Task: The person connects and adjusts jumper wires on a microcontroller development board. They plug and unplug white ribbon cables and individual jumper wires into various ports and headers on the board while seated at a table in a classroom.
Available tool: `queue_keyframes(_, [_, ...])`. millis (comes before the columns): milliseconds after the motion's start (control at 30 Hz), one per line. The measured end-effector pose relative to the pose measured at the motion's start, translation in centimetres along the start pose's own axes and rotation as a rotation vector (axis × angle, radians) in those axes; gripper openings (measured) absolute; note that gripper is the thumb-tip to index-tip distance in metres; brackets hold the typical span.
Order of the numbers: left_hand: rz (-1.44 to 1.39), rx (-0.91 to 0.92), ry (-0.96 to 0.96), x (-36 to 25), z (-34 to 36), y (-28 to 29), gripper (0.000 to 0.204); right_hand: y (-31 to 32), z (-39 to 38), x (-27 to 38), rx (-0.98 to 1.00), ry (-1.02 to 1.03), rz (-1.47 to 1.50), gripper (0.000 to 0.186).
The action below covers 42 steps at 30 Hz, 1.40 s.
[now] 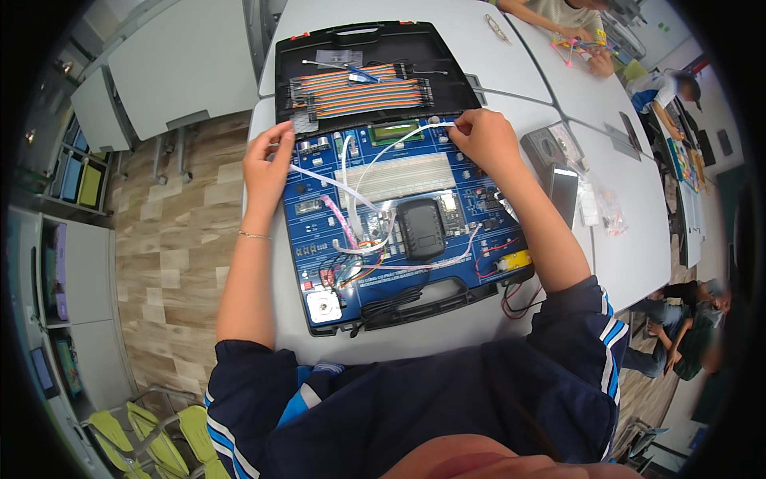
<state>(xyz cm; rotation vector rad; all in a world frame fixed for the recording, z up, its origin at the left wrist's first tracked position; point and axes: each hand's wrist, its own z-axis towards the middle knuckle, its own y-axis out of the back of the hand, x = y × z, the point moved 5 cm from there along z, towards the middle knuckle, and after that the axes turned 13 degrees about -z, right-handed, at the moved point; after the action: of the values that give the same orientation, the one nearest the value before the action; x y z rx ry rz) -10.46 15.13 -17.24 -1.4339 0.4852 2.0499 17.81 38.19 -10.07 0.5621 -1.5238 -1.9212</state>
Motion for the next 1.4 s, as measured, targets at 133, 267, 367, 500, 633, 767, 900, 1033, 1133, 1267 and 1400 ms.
queue_keyframes(133, [-0.059,0.031,0.024,0.9,-0.1,0.1,0.022,-0.5,-0.3,0.1,-0.131,0.038,-0.006,0.015])
queue_keyframes(267, [0.176,0.006,-0.182,-0.3,-0.3,0.2,0.019,-0.7,-0.3,0.2,-0.163,0.092,0.040,0.017])
queue_keyframes(367, [0.263,0.019,-0.200,-1.0,-0.2,-0.3,0.019,-1.0,-0.2,-0.2,-0.192,0.122,0.090,0.017])
queue_keyframes(500, [0.298,0.069,-0.201,-1.0,0.0,-0.2,0.025,-1.1,-0.5,-0.3,-0.218,0.150,0.138,0.018])
queue_keyframes(633, [0.269,0.069,-0.190,-0.8,0.0,-0.3,0.026,-1.4,-0.3,-0.8,-0.225,0.165,0.201,0.017])
queue_keyframes(767, [0.288,0.074,-0.205,-1.0,0.0,-0.3,0.026,-1.5,-0.4,-0.8,-0.249,0.164,0.274,0.016])
queue_keyframes(900, [0.297,0.058,-0.210,-0.8,0.1,-0.3,0.026,-2.1,-0.1,-1.4,-0.245,0.178,0.334,0.015])
queue_keyframes(1033, [0.305,0.061,-0.206,-0.9,0.1,-0.3,0.026,-2.2,-0.1,-1.5,-0.246,0.150,0.402,0.016])
queue_keyframes(1133, [0.303,0.060,-0.209,-1.0,0.0,-0.2,0.026,-2.1,0.0,-1.5,-0.226,0.156,0.409,0.016])
queue_keyframes(1267, [0.284,0.059,-0.201,-0.9,0.0,-0.3,0.026,-2.2,0.1,-1.9,-0.203,0.183,0.427,0.016])
queue_keyframes(1400, [0.310,0.061,-0.200,-0.9,0.1,-0.4,0.030,-2.1,0.3,-2.0,-0.202,0.162,0.443,0.017])
